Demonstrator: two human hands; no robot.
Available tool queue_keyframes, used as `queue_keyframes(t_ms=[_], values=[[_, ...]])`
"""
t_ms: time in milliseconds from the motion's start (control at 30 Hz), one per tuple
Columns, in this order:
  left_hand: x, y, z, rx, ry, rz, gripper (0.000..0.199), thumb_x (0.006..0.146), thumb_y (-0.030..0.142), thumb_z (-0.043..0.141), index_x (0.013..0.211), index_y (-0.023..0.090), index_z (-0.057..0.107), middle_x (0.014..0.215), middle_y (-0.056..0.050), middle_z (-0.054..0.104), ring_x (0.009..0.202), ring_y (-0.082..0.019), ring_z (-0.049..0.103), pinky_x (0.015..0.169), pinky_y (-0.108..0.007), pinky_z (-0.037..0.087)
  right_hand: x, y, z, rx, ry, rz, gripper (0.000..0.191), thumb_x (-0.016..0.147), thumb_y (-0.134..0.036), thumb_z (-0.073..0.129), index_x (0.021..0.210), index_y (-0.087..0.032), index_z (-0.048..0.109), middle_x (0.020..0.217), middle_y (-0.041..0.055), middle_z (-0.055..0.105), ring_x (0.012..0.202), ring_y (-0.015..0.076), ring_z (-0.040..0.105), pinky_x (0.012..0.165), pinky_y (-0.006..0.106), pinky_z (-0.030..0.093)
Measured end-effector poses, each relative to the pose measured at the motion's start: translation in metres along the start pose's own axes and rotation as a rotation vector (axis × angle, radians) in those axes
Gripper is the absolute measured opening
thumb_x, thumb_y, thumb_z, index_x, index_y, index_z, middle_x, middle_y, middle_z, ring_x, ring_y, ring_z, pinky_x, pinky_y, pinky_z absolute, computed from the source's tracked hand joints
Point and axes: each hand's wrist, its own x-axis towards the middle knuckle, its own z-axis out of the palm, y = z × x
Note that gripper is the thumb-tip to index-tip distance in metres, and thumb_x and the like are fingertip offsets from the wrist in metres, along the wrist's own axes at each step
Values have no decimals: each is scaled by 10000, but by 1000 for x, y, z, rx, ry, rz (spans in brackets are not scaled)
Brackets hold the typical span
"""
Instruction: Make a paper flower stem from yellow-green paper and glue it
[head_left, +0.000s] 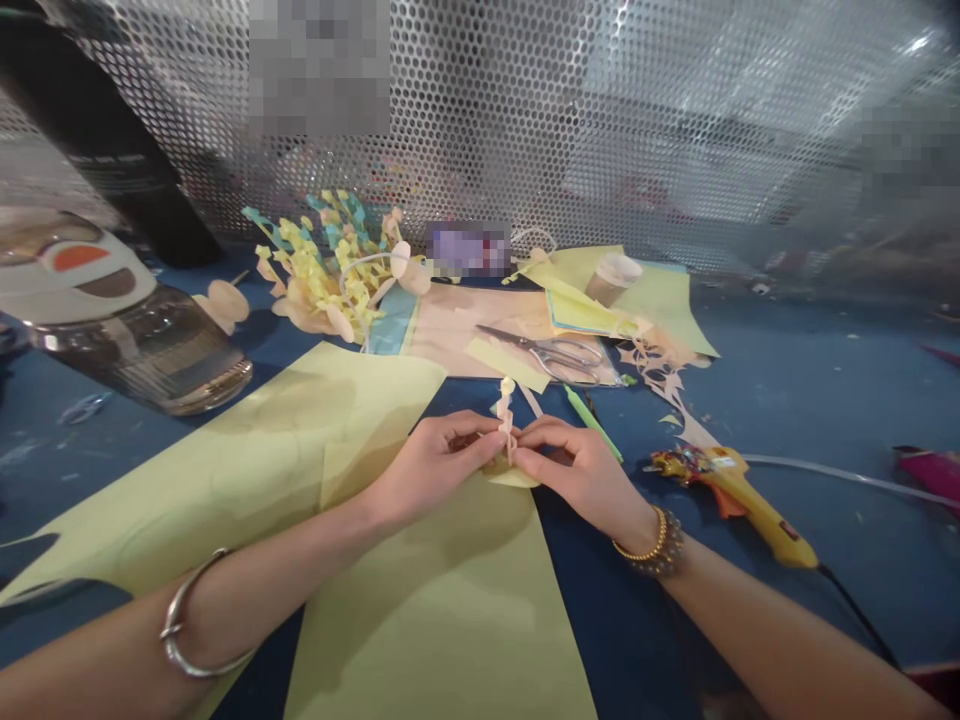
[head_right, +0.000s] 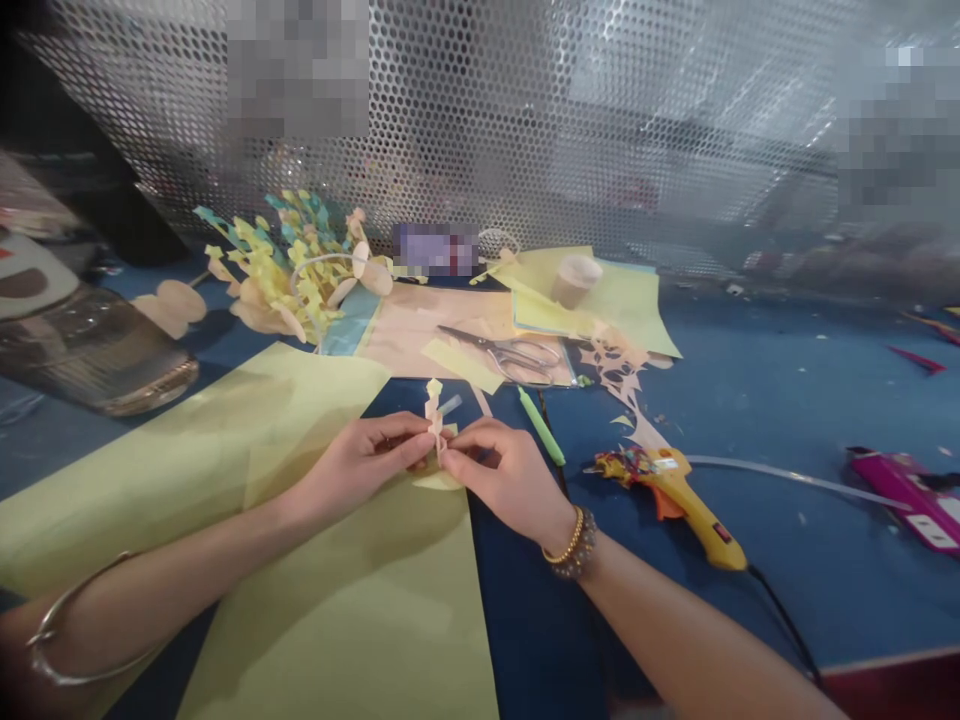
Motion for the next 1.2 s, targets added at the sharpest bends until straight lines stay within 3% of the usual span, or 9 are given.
queue_keyframes(t_ms=[133,333,533,1033,1200], values=[[1,1,2,5,18,5,220,835,322,571,887,164,715,921,-66,687,770,-153,601,693,-268,467,1,2,-1,-10,-1,-58,115,811,-261,612,776,-197,700,840,37,633,824,173,599,720,315,490],[2,-3,3,-92,45,-56,231,793,350,626,913,171,711,967,-68,719,803,-166,635,721,-275,489,3,3,-3,-28,25,-44,151,810,-311,613,799,-199,712,862,49,645,805,181,608,645,304,509],[3,1,4,-64,50,-77,237,796,348,620,913,161,707,882,-59,722,732,-153,622,671,-263,480,2,2,-2,43,59,7,133,787,-297,632,822,-185,695,796,33,669,731,164,614,630,292,512],[5,3,3,-47,27,-52,213,806,328,596,879,160,705,840,-53,701,704,-141,595,649,-255,473,1,1,-2,-22,68,-35,118,804,-287,620,808,-199,698,838,47,635,757,172,607,587,278,504],[6,2,3,-37,32,-50,214,810,334,594,886,169,707,842,-51,700,713,-147,602,650,-259,477,3,3,-3,0,75,20,121,787,-301,639,805,-195,694,792,33,645,666,148,595,559,272,506]])
